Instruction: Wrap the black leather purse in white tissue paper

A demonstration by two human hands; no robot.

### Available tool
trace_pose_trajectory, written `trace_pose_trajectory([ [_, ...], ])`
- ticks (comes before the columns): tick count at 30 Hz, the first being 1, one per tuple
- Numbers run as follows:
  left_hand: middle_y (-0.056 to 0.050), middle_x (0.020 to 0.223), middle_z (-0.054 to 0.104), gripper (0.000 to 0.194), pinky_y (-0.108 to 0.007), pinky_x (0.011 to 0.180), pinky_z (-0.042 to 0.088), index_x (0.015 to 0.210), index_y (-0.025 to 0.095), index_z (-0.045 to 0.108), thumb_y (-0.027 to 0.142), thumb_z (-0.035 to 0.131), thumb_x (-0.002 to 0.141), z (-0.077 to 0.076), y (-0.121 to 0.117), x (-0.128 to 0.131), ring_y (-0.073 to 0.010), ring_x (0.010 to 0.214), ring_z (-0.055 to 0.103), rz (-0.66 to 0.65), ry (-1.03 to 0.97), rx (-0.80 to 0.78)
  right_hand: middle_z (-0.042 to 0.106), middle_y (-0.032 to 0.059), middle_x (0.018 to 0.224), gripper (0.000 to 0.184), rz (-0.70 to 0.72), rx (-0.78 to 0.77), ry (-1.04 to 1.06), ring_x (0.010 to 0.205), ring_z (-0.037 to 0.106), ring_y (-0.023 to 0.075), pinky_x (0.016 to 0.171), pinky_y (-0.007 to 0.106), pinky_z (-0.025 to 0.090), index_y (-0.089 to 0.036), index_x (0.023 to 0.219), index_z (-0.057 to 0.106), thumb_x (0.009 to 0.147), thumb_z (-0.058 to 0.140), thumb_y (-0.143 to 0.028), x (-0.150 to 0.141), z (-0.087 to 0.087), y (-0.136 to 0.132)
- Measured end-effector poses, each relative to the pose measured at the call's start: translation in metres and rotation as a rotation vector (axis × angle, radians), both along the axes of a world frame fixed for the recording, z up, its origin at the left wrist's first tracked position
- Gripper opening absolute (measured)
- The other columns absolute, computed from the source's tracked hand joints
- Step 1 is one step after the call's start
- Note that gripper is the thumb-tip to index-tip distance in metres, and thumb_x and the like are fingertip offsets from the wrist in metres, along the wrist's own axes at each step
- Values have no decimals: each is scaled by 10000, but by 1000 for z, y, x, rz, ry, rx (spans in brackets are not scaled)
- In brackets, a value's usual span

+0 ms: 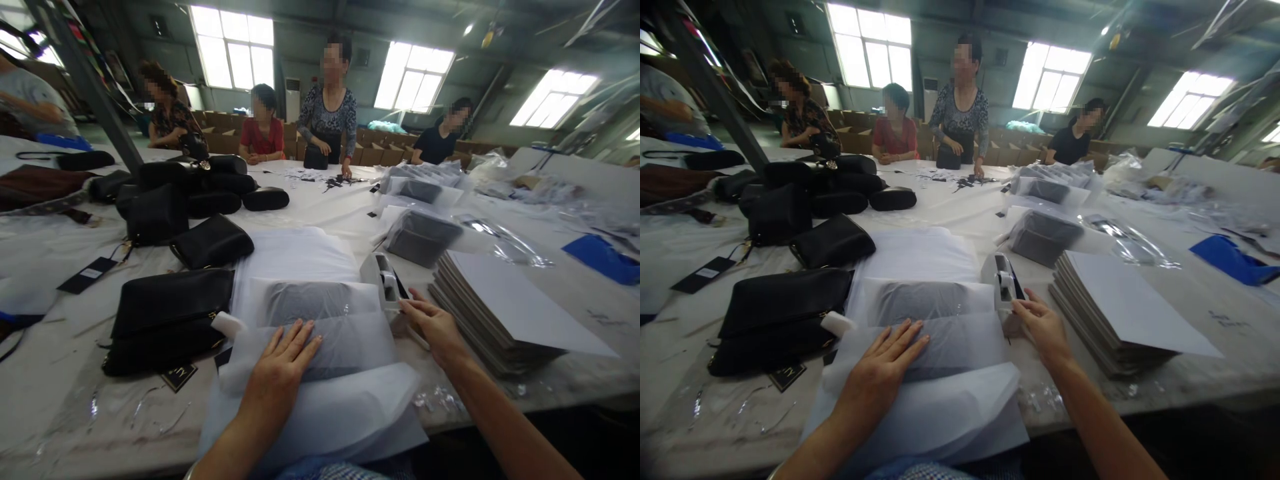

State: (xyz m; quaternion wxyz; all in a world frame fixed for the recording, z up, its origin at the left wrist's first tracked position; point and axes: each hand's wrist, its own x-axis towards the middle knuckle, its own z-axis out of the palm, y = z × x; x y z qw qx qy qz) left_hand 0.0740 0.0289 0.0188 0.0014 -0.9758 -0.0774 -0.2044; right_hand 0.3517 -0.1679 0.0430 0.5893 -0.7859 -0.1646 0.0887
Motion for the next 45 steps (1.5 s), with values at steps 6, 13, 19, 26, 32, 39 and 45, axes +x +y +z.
trace_pose_trajectory([
  [6, -57, 1487, 473, 627, -471, 1065, 471, 1367, 240, 547, -34, 367, 833, -1, 1, 0, -243, 1349, 477, -15, -44, -5, 617, 83, 1324, 327, -81, 92, -128, 1213, 574, 295, 998, 391, 515, -219, 965, 772, 745, 777, -461, -39, 7, -17],
  [13, -65, 1492, 466, 605, -495, 1056, 472, 1375, 230, 539, -14, 369, 848, -1, 2, 1, -266, 1349, 475, -34, -43, -17, 756, 70, 823, 373, -81, 206, 319, 706, 705, 207, 660, 313, 621, -188, 864, 777, 627, 857, -465, -47, -29, -33],
  [19, -70, 1481, 479, 604, -498, 1047, 482, 1370, 221, 543, -24, 371, 846, -1, 2, 0, -275, 1335, 492, -34, -46, -7, 753, 67, 766, 470, -116, -93, 34, 635, 681, 212, 628, 333, 596, -161, 918, 779, 646, 811, -542, -26, -39, -53],
  [26, -70, 1454, 515, 525, -450, 1068, 475, 1434, 223, 458, 63, 404, 937, 8, 7, 1, -226, 1301, 533, -18, -106, -161, 750, 48, 951, 229, 450, -249, -488, 838, 700, 221, 775, 322, 570, -251, 981, 770, 867, 656, -413, -36, 41, -39],
  [32, -46, 1486, 481, 595, -319, 1000, 528, 1461, 271, 411, 17, 380, 924, 18, 21, -2, -182, 1271, 560, 51, -171, -442, 722, 25, 849, 176, 981, -273, -594, 740, 657, 150, 685, 238, 519, -245, 934, 752, 929, 599, -333, -68, 90, 32],
  [39, -94, 1516, 436, 543, -359, 1110, 426, 1449, 185, 425, 36, 398, 927, 13, 34, -2, -191, 1372, 442, 76, -231, -611, 651, -18, 702, 155, 1300, -358, -736, 603, 558, 100, 590, 217, 419, -213, 802, 716, 887, 640, -319, -90, 90, 127],
  [45, -114, 1494, 466, 571, -378, 1133, 407, 1463, 159, 391, 27, 415, 908, 8, 38, -2, -195, 1379, 434, 85, -282, -646, 654, -8, 621, 135, 1292, -699, -1067, 557, 570, 146, 497, 255, 305, -225, 690, 687, 799, 682, -305, -100, 80, 175],
])
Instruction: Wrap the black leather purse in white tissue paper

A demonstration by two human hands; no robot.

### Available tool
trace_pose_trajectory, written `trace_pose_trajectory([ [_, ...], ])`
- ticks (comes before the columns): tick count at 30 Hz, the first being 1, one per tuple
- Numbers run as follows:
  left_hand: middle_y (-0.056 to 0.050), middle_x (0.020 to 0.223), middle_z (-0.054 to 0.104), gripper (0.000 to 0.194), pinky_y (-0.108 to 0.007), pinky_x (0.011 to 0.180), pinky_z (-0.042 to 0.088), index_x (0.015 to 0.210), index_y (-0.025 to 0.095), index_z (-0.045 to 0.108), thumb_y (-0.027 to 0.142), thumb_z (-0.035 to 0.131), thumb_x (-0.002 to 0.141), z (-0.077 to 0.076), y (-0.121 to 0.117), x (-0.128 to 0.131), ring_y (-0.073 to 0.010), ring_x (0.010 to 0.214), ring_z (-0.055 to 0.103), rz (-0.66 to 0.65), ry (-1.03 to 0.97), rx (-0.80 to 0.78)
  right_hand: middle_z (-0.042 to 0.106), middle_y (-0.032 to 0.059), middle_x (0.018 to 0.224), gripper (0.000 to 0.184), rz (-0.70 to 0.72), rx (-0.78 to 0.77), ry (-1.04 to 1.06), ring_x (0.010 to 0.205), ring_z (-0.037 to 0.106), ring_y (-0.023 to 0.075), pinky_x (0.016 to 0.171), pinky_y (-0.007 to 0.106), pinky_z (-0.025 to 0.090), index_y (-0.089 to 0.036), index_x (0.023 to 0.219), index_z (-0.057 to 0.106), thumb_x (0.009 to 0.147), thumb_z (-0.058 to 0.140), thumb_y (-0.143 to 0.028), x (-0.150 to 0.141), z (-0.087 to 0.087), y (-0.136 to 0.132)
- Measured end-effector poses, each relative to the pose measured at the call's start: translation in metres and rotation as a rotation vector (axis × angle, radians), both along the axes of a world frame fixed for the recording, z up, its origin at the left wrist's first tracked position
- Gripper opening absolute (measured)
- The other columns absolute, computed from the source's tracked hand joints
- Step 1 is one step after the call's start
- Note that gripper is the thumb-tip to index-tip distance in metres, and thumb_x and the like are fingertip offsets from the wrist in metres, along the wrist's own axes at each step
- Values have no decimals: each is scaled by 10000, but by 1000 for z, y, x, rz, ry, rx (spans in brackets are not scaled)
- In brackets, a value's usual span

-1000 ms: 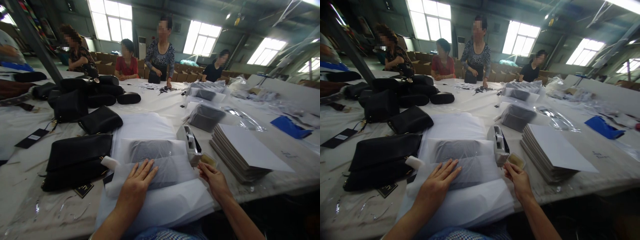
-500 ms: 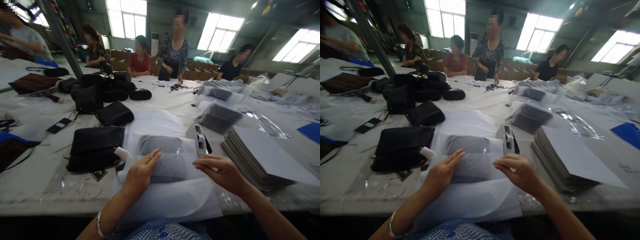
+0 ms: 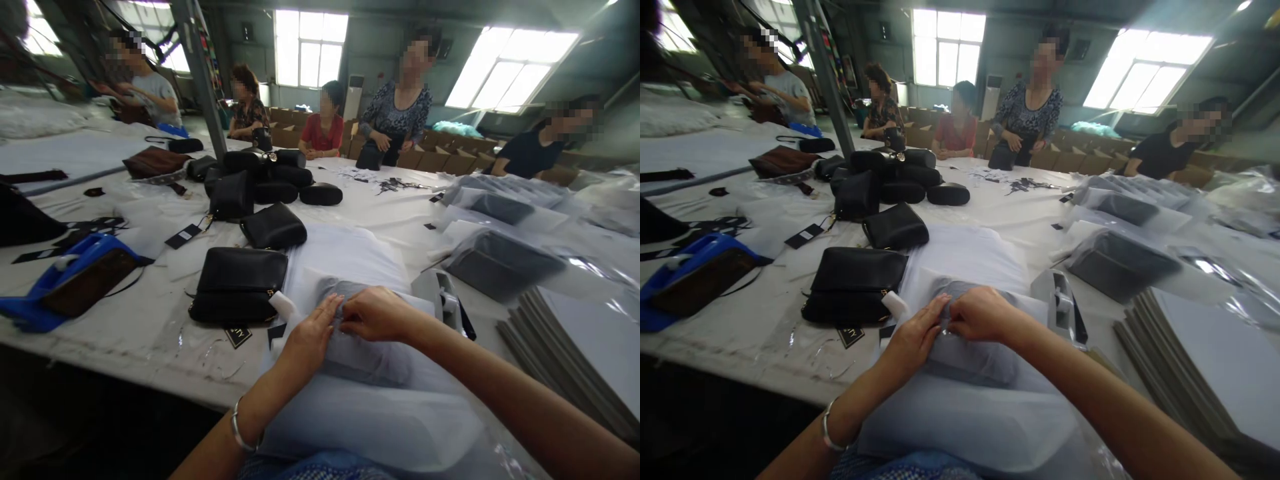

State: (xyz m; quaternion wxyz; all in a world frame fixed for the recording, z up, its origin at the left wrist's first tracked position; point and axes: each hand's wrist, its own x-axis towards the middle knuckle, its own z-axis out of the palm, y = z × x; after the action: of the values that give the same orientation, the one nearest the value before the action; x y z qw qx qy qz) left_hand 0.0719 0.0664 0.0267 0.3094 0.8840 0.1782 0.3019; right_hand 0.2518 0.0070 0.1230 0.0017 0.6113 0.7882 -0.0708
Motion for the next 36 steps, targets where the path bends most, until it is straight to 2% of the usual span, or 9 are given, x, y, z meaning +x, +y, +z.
trace_pose_trajectory([
  [4, -115, 1478, 486, 588, -376, 1116, 436, 1479, 166, 356, 30, 422, 911, -4, 0, -1, -194, 1362, 459, -4, -37, -31, 692, 46, 665, 186, -8, -12, -215, 616, 642, 225, 510, 277, 341, -225, 833, 705, 798, 699, -407, -8, 1, 9],
  [9, -100, 1500, 460, 612, -395, 1121, 429, 1509, 201, 305, 46, 417, 928, -6, 1, 0, -195, 1377, 438, -8, -47, -17, 710, 73, 743, 589, -219, 7, -188, 678, 671, 256, 544, 281, 388, -198, 985, 643, 698, 702, -709, 16, -6, 14],
  [14, -89, 1514, 440, 505, -358, 1120, 425, 1395, 205, 506, 36, 378, 936, -1, 2, -4, -199, 1358, 464, -44, 21, -15, 713, 7, 779, 232, -474, 185, 115, 691, 664, 183, 605, 273, 444, -235, 932, 627, 934, 560, -456, 44, -25, -16],
  [18, -68, 1500, 465, 412, -342, 1108, 438, 1343, 224, 566, 120, 408, 977, 8, 2, -8, -200, 1334, 495, -65, 52, 21, 713, 52, 1088, 217, -313, 376, 270, 982, 668, 192, 869, 324, 523, -237, 1137, 610, 983, 499, -342, 21, -42, -73],
  [21, -87, 1523, 429, 404, -363, 1111, 433, 1401, 207, 504, 276, 433, 1009, 12, -1, -7, -218, 1380, 435, -49, 119, 168, 551, 83, 1405, 450, -119, 392, 134, 1321, 475, 248, 1105, 454, 405, -220, 1404, 458, 965, 526, -288, -3, -61, -109],
  [23, -111, 1558, 360, 513, -445, 1139, 386, 1456, 193, 427, 409, 462, 992, 9, -5, -4, -262, 1434, 338, -78, 190, 323, 409, 110, 1518, 622, -118, 397, 28, 1417, 330, 302, 1136, 536, 357, -180, 1491, 344, 931, 577, -318, -12, -78, -124],
  [26, -147, 1584, 283, 717, -570, 1150, 309, 1497, 172, 345, 589, 477, 928, -3, -9, -2, -325, 1464, 246, -109, 288, 495, 297, 125, 1573, 744, -180, 417, -27, 1452, 236, 331, 1134, 565, 352, -162, 1525, 272, 903, 616, -378, -15, -103, -134],
  [29, -152, 1599, 237, 775, -586, 1156, 279, 1520, 164, 286, 622, 458, 919, -10, -8, -1, -332, 1478, 197, -103, 337, 528, 281, 121, 1580, 730, -191, 452, 10, 1463, 206, 320, 1155, 556, 318, -166, 1531, 258, 926, 581, -418, -14, -117, -137],
  [36, -155, 1600, 246, 645, -544, 1155, 318, 1510, 175, 312, 450, 509, 961, 15, -9, -19, -302, 1476, 228, -59, 262, 453, 322, 97, 1565, 592, -256, 503, 189, 1465, 222, 250, 1169, 494, 310, -163, 1526, 272, 1002, 423, -396, -11, -113, -132],
])
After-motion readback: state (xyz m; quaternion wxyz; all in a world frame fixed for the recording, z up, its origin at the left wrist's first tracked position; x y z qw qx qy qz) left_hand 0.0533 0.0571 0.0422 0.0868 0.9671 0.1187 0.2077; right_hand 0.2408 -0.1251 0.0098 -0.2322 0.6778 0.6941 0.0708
